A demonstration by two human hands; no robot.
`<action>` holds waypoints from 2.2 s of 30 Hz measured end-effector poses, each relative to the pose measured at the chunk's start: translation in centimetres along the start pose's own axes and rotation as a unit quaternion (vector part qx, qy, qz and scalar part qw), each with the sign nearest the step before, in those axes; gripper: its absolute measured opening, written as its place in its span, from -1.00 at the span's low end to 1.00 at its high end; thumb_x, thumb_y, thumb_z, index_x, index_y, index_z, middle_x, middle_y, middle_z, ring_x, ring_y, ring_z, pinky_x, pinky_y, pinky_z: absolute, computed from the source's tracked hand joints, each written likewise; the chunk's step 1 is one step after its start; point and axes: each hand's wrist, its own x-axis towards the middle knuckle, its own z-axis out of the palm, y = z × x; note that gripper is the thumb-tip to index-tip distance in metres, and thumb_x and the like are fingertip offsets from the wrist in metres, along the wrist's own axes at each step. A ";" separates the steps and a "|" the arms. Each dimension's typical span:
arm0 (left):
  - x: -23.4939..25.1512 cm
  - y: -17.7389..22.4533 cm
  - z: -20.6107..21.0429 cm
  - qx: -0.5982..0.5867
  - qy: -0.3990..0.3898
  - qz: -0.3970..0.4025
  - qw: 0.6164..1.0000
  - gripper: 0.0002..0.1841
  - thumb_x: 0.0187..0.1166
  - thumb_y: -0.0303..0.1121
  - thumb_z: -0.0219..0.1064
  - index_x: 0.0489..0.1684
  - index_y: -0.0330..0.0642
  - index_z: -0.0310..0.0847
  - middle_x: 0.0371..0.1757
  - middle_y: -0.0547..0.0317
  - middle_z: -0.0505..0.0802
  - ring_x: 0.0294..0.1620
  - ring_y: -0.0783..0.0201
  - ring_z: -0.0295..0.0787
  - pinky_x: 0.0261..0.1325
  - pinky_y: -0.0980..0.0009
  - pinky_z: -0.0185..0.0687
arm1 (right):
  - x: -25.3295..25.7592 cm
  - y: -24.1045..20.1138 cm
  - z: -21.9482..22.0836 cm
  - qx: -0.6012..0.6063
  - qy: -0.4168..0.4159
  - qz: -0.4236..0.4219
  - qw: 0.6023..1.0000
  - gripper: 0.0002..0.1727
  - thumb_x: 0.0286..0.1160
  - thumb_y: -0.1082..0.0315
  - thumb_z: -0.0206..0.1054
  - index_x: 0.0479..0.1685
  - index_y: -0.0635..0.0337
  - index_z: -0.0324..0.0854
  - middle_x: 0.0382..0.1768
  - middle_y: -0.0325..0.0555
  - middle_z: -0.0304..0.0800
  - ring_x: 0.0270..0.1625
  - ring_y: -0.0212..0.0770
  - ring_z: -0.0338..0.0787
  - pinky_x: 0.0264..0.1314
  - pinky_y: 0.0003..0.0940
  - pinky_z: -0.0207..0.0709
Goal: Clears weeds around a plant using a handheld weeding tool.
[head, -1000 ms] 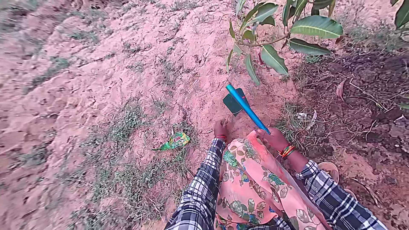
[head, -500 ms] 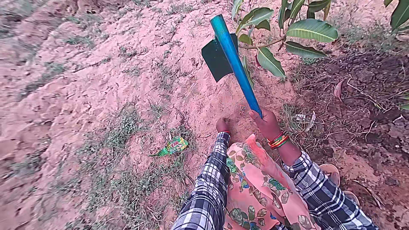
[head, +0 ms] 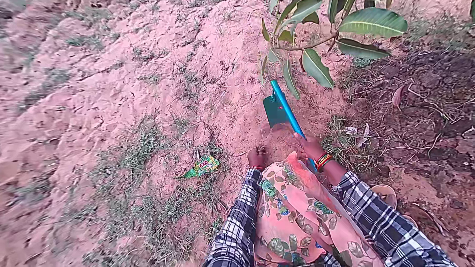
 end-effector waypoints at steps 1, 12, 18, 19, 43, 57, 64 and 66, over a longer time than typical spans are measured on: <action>-0.2 -0.1 -0.4 0.009 -0.025 0.037 0.999 -0.61 0.79 -0.24 0.23 0.26 -0.44 0.70 0.19 -0.29 0.85 0.35 -0.10 0.77 0.58 0.00 0.47 | -0.5 -0.2 -0.8 0.000 0.007 -0.032 0.999 -0.47 0.83 -0.13 0.09 -0.18 0.22 0.54 -0.65 -0.29 0.27 -0.69 -0.38 0.30 -0.58 -0.45 0.29; 1.0 2.1 1.4 0.197 -0.186 0.126 0.954 -0.59 0.71 -0.30 0.29 0.51 -0.09 0.64 0.50 -0.28 0.67 0.52 -0.23 0.61 0.58 -0.16 0.45 | -7.0 0.9 -1.8 -0.053 0.017 -0.151 0.987 -0.56 0.70 -0.03 0.31 -0.27 0.22 0.59 -0.66 -0.37 0.39 -0.68 -0.47 0.37 -0.52 -0.46 0.38; -0.3 2.3 1.8 0.184 -0.124 0.037 0.974 -0.54 0.80 -0.18 0.16 0.48 -0.34 0.56 0.42 -0.30 0.74 0.50 -0.22 0.66 0.56 -0.17 0.45 | -9.7 -4.5 -2.9 -0.043 0.075 -0.338 0.937 -0.57 0.66 -0.11 0.28 -0.21 0.13 0.65 -0.72 -0.46 0.39 -0.74 -0.58 0.33 -0.65 -0.59 0.28; -0.4 2.5 1.9 0.183 -0.117 0.028 0.976 -0.54 0.78 -0.19 0.18 0.47 -0.33 0.57 0.41 -0.30 0.74 0.48 -0.21 0.67 0.54 -0.17 0.47 | -9.8 -5.2 -2.9 -0.033 0.080 -0.363 0.928 -0.55 0.67 -0.14 0.26 -0.17 0.10 0.65 -0.72 -0.47 0.41 -0.75 -0.59 0.33 -0.67 -0.60 0.29; -0.9 -0.8 2.4 0.118 -0.068 -0.042 0.990 -0.54 0.72 -0.14 0.31 0.38 -0.34 0.61 0.27 -0.30 0.81 0.37 -0.21 0.74 0.47 -0.18 0.50 | -6.4 -2.1 -1.6 -0.064 -0.017 -0.302 0.951 -0.58 0.76 0.06 0.26 -0.08 0.33 0.67 -0.64 -0.24 0.44 -0.63 -0.42 0.38 -0.50 -0.44 0.34; -3.5 2.6 -2.4 -0.414 0.130 -0.100 0.895 -0.91 0.74 -0.42 0.22 -0.07 -0.26 0.53 -0.44 0.26 0.57 -0.59 0.50 0.43 -0.47 0.60 0.44 | -7.0 2.7 -3.8 -0.231 -0.037 -0.163 0.958 -0.32 0.75 -0.22 0.16 0.23 0.33 0.69 -0.04 0.25 0.81 0.07 0.16 0.79 0.28 0.21 0.55; -4.5 22.2 -2.3 -0.517 -0.092 0.107 0.844 -0.93 0.79 -0.34 0.16 -0.09 -0.02 0.54 -0.46 0.46 0.66 -0.58 0.62 0.50 -0.45 0.70 0.46 | -12.9 -0.9 -17.9 -0.438 0.024 -0.092 0.894 -0.33 0.73 -0.27 0.14 0.10 0.24 0.71 -0.15 0.18 0.82 -0.01 0.19 0.82 0.11 0.30 0.61; -6.0 26.1 1.5 -0.525 -0.141 0.101 0.833 -0.94 0.77 -0.37 0.20 -0.10 -0.07 0.56 -0.44 0.39 0.71 -0.56 0.58 0.56 -0.45 0.68 0.51 | -15.7 0.6 -22.2 -0.488 0.017 -0.034 0.872 -0.30 0.73 -0.29 0.11 0.03 0.27 0.70 -0.21 0.18 0.80 -0.05 0.20 0.82 0.07 0.32 0.61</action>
